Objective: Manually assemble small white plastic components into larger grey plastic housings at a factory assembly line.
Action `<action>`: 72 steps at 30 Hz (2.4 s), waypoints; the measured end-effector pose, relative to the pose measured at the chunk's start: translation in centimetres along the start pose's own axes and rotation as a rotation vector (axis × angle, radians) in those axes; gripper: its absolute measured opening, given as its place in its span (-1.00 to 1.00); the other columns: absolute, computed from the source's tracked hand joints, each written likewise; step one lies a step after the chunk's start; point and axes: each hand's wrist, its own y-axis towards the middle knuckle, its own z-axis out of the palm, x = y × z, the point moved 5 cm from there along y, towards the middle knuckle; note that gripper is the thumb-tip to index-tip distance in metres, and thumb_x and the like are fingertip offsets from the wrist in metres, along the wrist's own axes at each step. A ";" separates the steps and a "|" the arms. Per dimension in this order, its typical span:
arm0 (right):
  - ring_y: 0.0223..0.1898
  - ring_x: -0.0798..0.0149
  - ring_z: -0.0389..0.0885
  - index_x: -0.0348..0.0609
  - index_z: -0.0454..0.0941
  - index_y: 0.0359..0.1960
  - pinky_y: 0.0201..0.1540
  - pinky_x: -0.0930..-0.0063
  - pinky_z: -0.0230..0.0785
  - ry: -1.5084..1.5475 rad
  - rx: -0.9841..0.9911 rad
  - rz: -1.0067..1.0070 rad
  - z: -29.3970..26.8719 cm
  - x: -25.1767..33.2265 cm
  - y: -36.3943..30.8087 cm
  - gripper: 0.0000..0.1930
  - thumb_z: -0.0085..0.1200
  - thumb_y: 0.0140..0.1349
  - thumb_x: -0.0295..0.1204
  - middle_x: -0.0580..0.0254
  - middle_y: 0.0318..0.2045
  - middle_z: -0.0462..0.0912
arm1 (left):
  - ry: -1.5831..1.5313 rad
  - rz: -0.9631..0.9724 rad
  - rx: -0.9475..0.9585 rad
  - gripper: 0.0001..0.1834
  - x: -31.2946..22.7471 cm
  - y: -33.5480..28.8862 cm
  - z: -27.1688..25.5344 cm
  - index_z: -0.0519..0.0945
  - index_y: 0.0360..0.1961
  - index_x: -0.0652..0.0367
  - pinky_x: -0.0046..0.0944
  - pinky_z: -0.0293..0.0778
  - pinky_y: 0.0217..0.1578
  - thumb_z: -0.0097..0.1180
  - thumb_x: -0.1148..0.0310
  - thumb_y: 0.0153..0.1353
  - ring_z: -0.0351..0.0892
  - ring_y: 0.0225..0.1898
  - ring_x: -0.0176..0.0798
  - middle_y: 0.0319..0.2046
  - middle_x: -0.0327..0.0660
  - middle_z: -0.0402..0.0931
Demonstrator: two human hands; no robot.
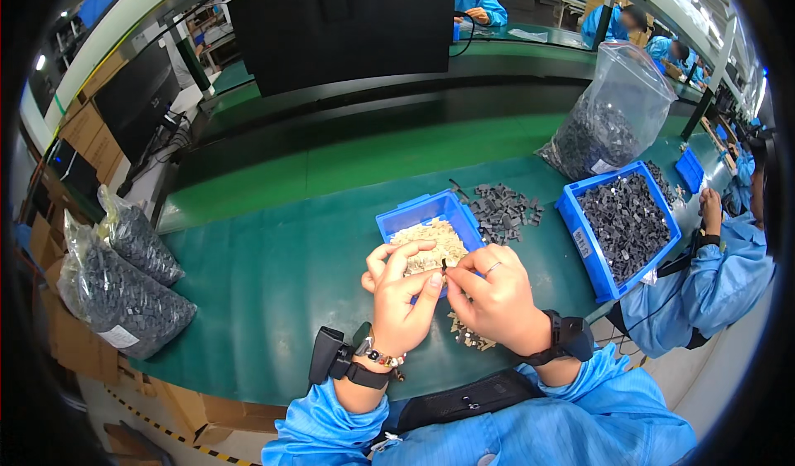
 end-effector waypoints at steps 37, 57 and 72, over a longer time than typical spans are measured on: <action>-0.54 0.62 0.27 -0.12 0.48 -0.50 -0.52 0.64 0.11 0.716 0.342 0.940 4.6 -13.8 0.1 -0.78 0.14 0.28 -0.35 0.53 -0.58 0.43 | -0.292 -0.395 -0.155 -0.37 7.0 -1.1 2.2 0.23 0.25 0.23 -0.02 -0.02 0.34 0.10 0.55 0.11 0.04 0.33 0.07 0.32 0.06 0.11; -0.32 0.52 0.55 -0.37 0.57 -0.16 -0.23 0.68 0.39 0.691 -0.055 0.876 -1.0 -12.9 -0.4 -0.81 0.15 0.25 -0.50 0.32 -0.34 0.65 | -0.335 -0.451 -0.116 -0.34 6.4 -1.0 2.5 0.19 0.27 0.26 -0.04 -0.03 0.35 0.09 0.55 0.11 0.06 0.32 0.06 0.31 0.05 0.11; -0.26 0.05 0.54 -0.12 0.69 -0.34 -0.10 0.27 0.37 0.136 0.588 0.399 -1.8 -4.0 -7.1 -0.85 0.29 0.03 -0.43 0.17 -0.37 0.61 | -0.138 -0.274 -0.147 -0.34 5.6 -0.4 2.1 0.24 0.26 0.19 0.01 0.01 0.33 0.14 0.53 0.10 0.06 0.33 0.11 0.34 0.06 0.08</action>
